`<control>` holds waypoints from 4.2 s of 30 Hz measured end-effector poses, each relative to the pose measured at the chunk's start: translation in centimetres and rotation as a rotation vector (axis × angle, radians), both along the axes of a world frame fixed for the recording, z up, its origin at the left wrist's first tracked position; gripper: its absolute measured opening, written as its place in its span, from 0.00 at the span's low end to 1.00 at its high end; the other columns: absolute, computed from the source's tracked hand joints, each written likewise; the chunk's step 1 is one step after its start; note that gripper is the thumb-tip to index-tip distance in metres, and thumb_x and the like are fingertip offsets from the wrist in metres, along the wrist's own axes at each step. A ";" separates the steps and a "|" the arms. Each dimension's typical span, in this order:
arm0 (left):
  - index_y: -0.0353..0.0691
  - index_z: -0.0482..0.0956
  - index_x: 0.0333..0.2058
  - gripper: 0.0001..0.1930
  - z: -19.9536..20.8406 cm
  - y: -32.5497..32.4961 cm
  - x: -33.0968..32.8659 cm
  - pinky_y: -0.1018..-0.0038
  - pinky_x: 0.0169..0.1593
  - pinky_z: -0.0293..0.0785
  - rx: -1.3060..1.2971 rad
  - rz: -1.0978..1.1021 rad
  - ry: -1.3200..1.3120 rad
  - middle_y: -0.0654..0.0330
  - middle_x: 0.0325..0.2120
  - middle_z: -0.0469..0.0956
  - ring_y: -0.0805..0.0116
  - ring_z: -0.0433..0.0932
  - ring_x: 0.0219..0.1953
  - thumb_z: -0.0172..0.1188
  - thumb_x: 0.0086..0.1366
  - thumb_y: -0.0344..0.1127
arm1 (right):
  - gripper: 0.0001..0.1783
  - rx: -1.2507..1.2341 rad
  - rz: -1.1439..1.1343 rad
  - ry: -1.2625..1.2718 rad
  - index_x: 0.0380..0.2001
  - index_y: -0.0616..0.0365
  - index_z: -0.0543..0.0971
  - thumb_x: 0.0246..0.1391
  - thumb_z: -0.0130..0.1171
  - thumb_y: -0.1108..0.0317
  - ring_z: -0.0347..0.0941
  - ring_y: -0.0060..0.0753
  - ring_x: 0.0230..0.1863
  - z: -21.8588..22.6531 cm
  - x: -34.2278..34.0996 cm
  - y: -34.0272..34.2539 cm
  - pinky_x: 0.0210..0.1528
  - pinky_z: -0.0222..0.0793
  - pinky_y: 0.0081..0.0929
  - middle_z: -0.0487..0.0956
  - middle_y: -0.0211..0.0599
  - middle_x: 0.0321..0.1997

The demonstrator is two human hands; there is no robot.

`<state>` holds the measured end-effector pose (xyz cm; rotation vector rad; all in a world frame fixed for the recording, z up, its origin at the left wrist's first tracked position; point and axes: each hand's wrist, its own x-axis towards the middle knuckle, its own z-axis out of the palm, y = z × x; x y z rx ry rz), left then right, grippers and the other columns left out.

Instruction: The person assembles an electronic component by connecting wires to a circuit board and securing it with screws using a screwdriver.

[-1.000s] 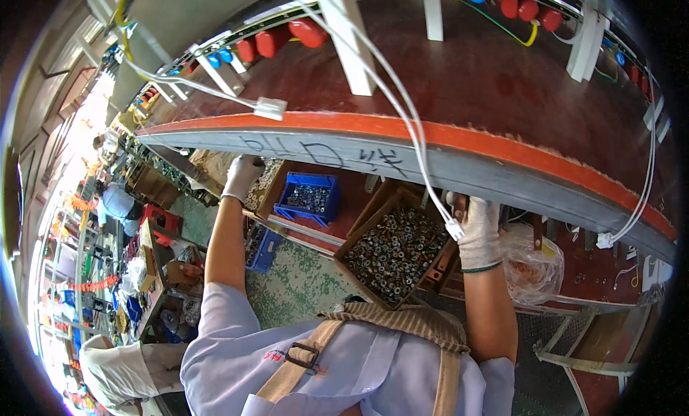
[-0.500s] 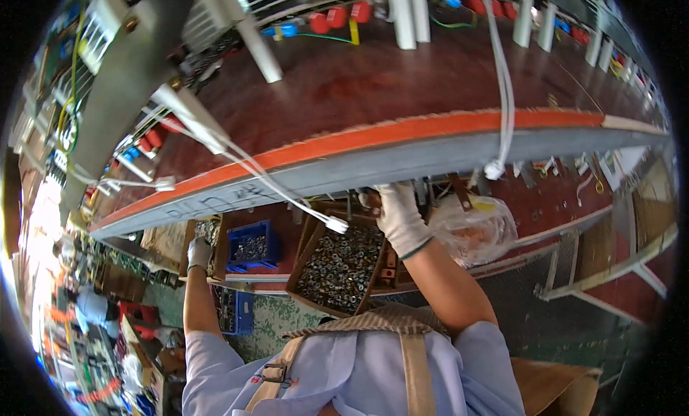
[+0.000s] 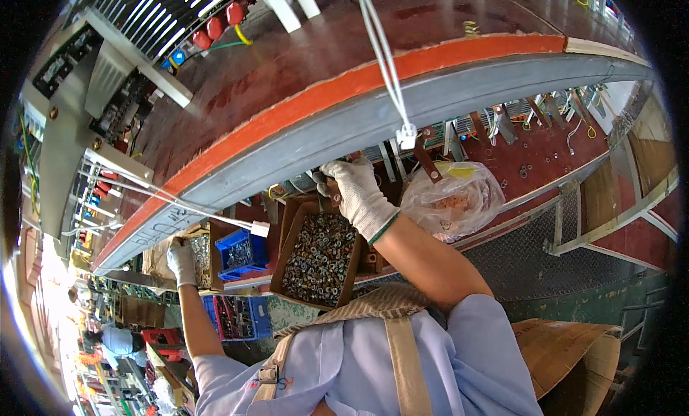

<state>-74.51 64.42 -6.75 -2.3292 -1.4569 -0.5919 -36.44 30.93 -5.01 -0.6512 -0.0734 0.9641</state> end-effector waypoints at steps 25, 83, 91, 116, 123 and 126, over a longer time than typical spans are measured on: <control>0.46 0.78 0.42 0.15 3.5 -19.8 30.8 0.60 0.42 0.73 -0.036 -1.074 -0.067 0.52 0.37 0.78 0.49 0.76 0.39 0.58 0.58 0.44 | 0.11 -0.003 -0.076 0.015 0.40 0.57 0.69 0.53 0.50 0.80 0.72 0.25 0.24 -0.5 0.2 0.5 0.18 0.69 0.22 0.74 0.33 0.29; 0.39 0.79 0.37 0.11 4.9 -22.6 28.5 0.60 0.36 0.76 0.017 -0.989 -0.079 0.52 0.30 0.79 0.50 0.78 0.32 0.58 0.59 0.39 | 0.15 0.138 -0.031 0.111 0.42 0.57 0.66 0.51 0.52 0.81 0.70 0.31 0.18 -0.2 0.1 -0.6 0.13 0.65 0.24 0.73 0.38 0.24; 0.40 0.78 0.38 0.13 5.8 -20.4 32.3 0.62 0.43 0.73 0.336 -0.909 0.586 0.54 0.34 0.78 0.57 0.77 0.38 0.53 0.55 0.37 | 0.23 0.162 -0.048 0.060 0.48 0.53 0.62 0.50 0.52 0.83 0.72 0.30 0.20 -1.4 0.3 0.2 0.14 0.64 0.23 0.74 0.37 0.28; 0.53 0.66 0.57 0.22 3.6 -19.3 32.2 0.63 0.54 0.70 0.875 -0.783 0.859 0.58 0.51 0.72 0.58 0.71 0.52 0.49 0.63 0.40 | 0.19 0.020 0.004 0.023 0.45 0.52 0.63 0.52 0.53 0.80 0.73 0.28 0.24 -0.2 0.2 -0.5 0.16 0.67 0.23 0.74 0.35 0.31; 0.55 0.68 0.56 0.21 1.2 -16.1 31.6 0.62 0.56 0.68 0.234 -0.912 0.606 0.59 0.52 0.71 0.59 0.71 0.52 0.49 0.63 0.40 | 0.13 0.156 -0.017 -0.028 0.38 0.53 0.69 0.51 0.54 0.80 0.72 0.26 0.22 -2.6 0.6 0.9 0.15 0.67 0.22 0.74 0.32 0.29; 0.55 0.68 0.56 0.21 -1.9 -13.6 31.3 0.62 0.57 0.66 1.403 -0.476 1.091 0.59 0.53 0.70 0.58 0.71 0.53 0.50 0.62 0.41 | 0.13 0.104 -0.043 0.003 0.39 0.53 0.69 0.51 0.54 0.79 0.72 0.26 0.21 -2.1 -0.2 1.4 0.15 0.65 0.21 0.73 0.33 0.28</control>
